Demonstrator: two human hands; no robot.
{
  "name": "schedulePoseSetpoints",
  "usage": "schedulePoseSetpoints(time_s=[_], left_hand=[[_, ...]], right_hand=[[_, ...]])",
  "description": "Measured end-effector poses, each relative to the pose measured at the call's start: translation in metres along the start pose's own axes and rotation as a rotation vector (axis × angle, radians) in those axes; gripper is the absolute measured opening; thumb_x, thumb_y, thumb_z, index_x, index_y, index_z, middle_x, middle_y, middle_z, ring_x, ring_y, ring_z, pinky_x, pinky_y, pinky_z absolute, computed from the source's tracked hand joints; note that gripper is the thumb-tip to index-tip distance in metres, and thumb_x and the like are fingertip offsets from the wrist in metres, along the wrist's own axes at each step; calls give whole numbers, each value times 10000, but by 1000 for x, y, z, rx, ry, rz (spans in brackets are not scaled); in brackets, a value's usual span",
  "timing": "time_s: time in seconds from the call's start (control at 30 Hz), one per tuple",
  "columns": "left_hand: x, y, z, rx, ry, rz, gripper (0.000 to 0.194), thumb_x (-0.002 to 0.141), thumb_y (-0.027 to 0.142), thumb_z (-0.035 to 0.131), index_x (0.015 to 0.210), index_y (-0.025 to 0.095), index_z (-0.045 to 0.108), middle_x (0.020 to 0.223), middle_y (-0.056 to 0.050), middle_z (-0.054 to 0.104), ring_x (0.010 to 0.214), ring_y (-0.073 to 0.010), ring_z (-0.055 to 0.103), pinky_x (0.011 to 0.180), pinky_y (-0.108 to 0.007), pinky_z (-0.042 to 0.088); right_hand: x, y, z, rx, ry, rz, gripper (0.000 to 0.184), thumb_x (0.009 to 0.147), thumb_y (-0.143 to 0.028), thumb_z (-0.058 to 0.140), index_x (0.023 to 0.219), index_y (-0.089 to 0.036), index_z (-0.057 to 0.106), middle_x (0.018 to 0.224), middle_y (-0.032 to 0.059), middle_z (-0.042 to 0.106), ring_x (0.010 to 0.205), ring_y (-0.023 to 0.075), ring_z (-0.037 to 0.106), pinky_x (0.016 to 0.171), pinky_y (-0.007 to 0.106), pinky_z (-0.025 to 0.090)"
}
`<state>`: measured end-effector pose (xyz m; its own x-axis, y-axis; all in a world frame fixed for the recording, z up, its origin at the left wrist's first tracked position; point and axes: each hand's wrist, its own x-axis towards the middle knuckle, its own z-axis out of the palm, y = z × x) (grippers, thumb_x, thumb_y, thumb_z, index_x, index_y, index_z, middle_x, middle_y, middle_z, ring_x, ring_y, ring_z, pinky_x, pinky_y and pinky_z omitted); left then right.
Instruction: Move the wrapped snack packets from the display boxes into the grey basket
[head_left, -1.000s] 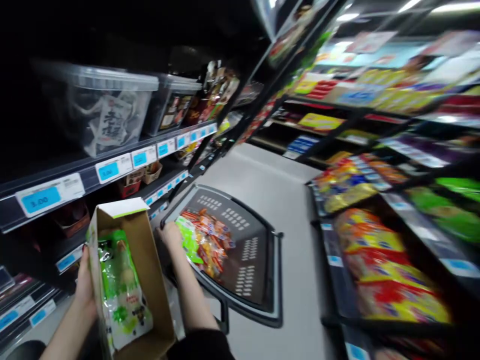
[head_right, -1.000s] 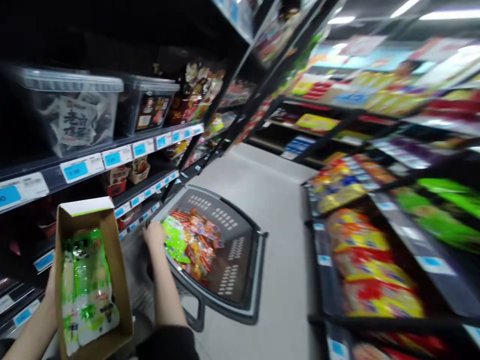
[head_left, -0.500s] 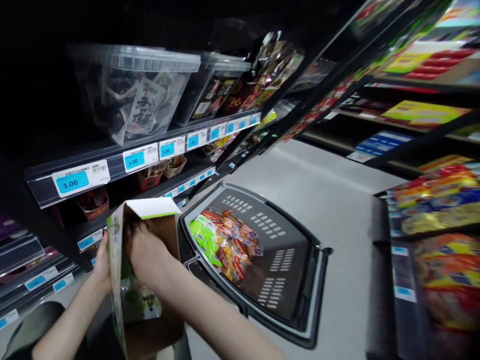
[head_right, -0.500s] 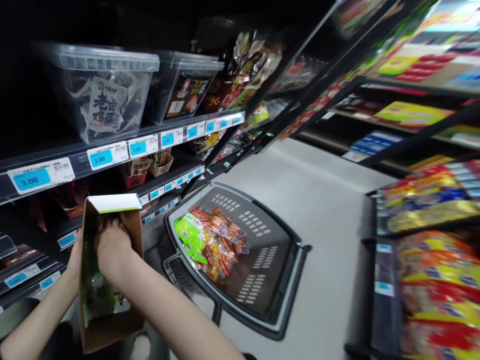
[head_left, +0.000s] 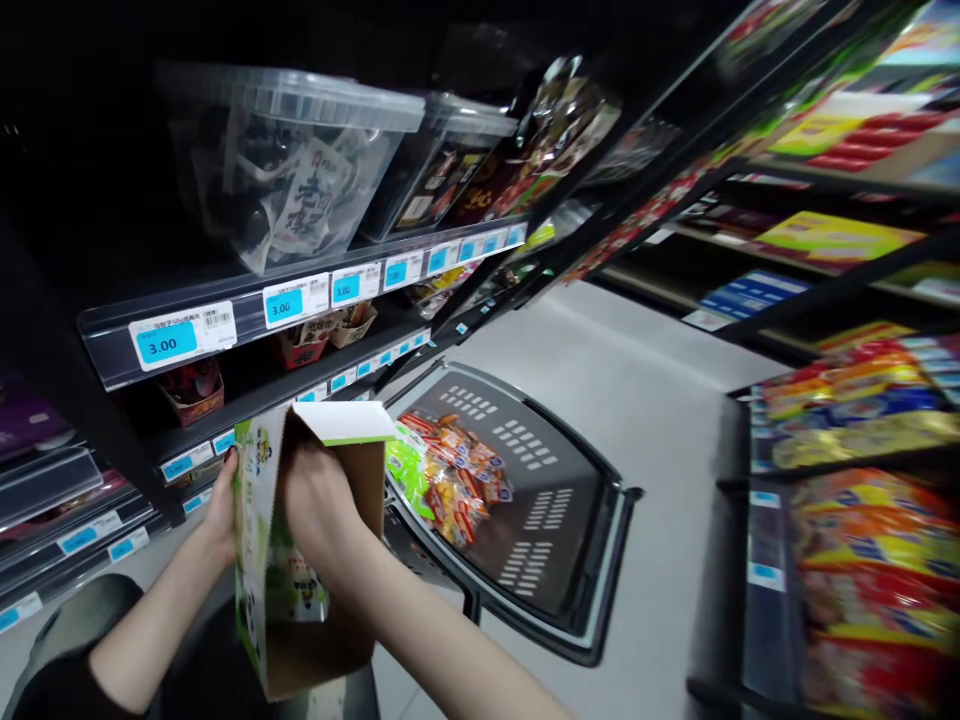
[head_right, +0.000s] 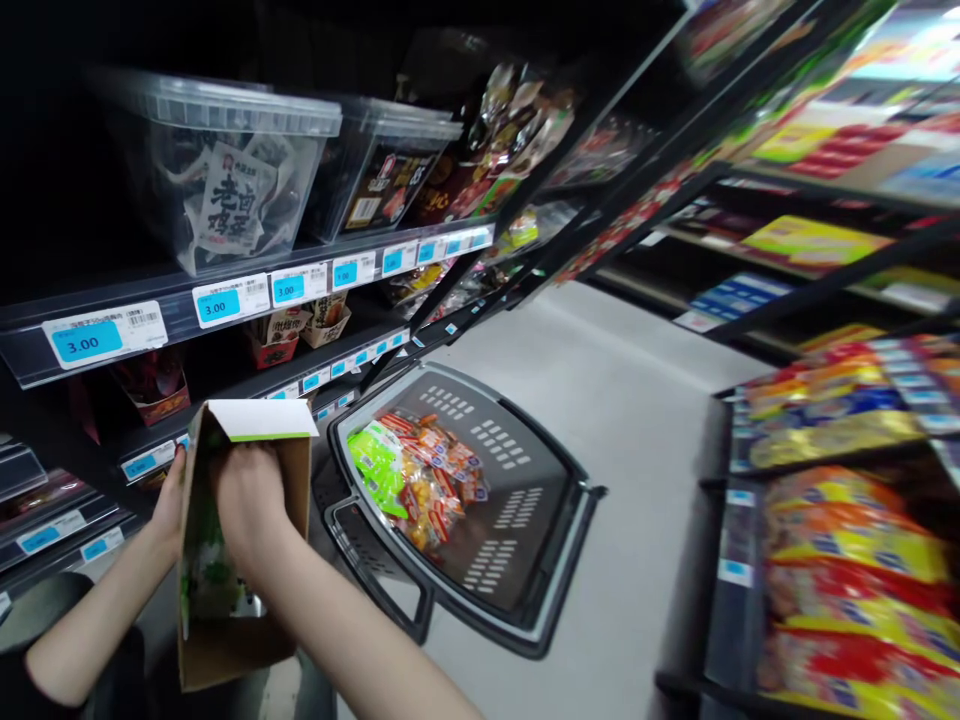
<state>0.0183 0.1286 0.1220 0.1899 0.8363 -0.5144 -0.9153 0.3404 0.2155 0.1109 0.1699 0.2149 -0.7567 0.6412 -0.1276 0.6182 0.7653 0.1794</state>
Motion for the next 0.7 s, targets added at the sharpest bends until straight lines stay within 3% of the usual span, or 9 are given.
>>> schedulePoseSetpoints(time_s=[0.2,0.3,0.4,0.47,0.53,0.6,0.63,0.7], left_hand=[[-6,-2,10,1,71,-4,621,833,580,446,1240,132,585,1040,-132,736,1046,-331,646,984,-460,435],[-8,-3,12,1,79,0,608,833,579,449,1215,131,602,1002,-127,745,1031,-329,652,968,-460,448],[-8,-3,12,-5,103,27,586,837,572,450,1159,117,632,903,-118,760,1003,-318,665,963,-450,456],[-7,-1,11,-23,82,43,574,838,573,449,1111,112,654,863,-114,761,986,-312,671,966,-446,455],[-6,1,11,-37,44,51,584,830,592,449,1087,114,665,867,-114,761,975,-313,675,967,-454,454],[-7,3,11,-39,24,54,604,813,611,464,1097,116,662,879,-117,760,967,-318,677,963,-465,456],[-7,4,12,-42,20,57,618,807,619,468,1111,115,655,882,-119,760,965,-320,677,960,-469,458],[-10,6,14,-66,8,60,642,814,626,448,1147,111,637,902,-126,757,968,-320,676,955,-472,462]], right_hand=[[-2,4,4,9,25,40,337,843,-62,470,1127,-70,653,1218,205,618,1113,314,554,945,424,419],[2,3,0,24,40,55,343,839,-30,452,1115,-84,647,1162,197,644,1031,276,597,897,388,448],[-4,3,-13,29,44,95,326,826,-3,440,1055,-96,654,1013,177,685,892,236,644,746,312,491],[-20,4,-27,43,140,180,302,832,-7,420,971,-130,659,891,143,688,746,210,656,593,270,471],[-46,8,-38,114,375,251,288,859,-46,405,914,-172,659,763,89,670,587,181,624,487,251,409],[-80,15,-42,310,606,230,274,898,-114,411,913,-215,665,651,35,646,491,152,581,462,238,381],[-97,18,-39,448,654,184,266,915,-148,422,943,-237,671,622,16,643,476,141,574,470,231,388],[-127,22,-23,741,622,96,238,919,-210,477,1012,-293,680,659,9,677,528,139,612,519,222,433]])
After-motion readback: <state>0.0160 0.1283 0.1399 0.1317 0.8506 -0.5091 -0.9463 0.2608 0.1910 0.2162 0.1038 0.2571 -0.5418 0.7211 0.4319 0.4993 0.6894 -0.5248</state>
